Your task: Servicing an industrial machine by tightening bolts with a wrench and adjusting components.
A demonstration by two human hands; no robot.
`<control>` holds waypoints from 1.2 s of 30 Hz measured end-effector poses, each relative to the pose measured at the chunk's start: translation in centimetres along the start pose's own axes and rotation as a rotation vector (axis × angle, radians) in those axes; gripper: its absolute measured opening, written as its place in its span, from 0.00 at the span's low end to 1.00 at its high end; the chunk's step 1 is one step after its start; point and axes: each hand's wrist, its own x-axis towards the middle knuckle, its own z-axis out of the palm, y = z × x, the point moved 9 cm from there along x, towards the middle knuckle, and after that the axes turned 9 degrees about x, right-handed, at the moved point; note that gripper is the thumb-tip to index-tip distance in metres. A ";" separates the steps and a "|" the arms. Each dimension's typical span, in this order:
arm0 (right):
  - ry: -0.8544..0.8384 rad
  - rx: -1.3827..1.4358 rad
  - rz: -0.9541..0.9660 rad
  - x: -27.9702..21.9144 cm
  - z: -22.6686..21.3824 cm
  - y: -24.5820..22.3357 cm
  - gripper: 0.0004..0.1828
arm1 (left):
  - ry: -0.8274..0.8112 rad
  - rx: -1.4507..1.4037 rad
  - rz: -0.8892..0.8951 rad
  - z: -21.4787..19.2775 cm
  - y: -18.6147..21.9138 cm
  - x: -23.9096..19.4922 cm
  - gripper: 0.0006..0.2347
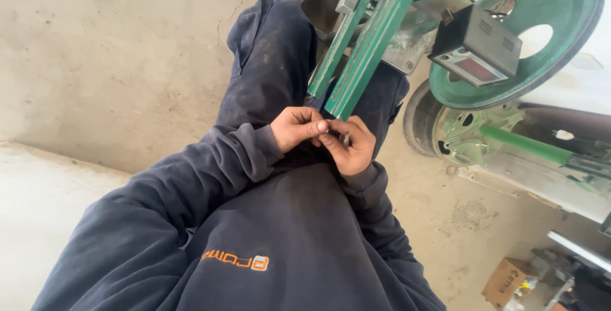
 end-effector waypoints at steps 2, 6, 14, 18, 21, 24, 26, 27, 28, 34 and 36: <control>-0.062 -0.153 -0.118 0.0 0.8 -1.6 0.14 | 0.010 -0.082 0.068 0.1 0.4 -0.1 0.11; 0.039 -0.235 -0.214 0.0 0.3 -2.4 0.11 | 0.040 -0.058 -0.033 0.6 1.7 -0.2 0.15; 0.091 -0.386 -0.432 -0.1 -0.2 -3.6 0.12 | 0.021 0.118 -0.073 1.0 1.5 -0.1 0.15; 0.064 -0.386 -0.416 0.0 0.4 -3.7 0.13 | 0.073 -0.006 -0.038 -0.5 0.5 0.4 0.12; 0.068 -0.362 -0.344 0.3 0.2 -3.0 0.15 | 0.078 -0.127 0.059 -1.1 1.0 1.0 0.09; 0.171 -0.131 -0.180 0.1 -2.2 -0.1 0.20 | 0.194 0.016 0.071 -1.8 2.8 1.1 0.09; 0.246 -0.046 0.104 -0.7 -4.5 4.2 0.10 | 0.241 0.961 0.342 0.2 8.5 0.3 0.13; 0.249 -0.045 0.097 -0.5 -4.8 3.7 0.10 | 0.239 0.965 0.349 0.5 8.9 0.2 0.13; 0.245 0.061 0.093 -0.4 -5.0 3.3 0.09 | 0.215 1.110 0.471 1.7 9.8 -0.2 0.16; 0.289 0.201 -0.059 2.0 -7.1 -5.2 0.14 | -0.202 1.256 0.202 -0.1 11.5 -1.9 0.12; 0.327 0.168 -0.157 3.5 -8.3 -8.8 0.18 | -0.347 1.259 0.258 -0.3 15.7 -3.6 0.13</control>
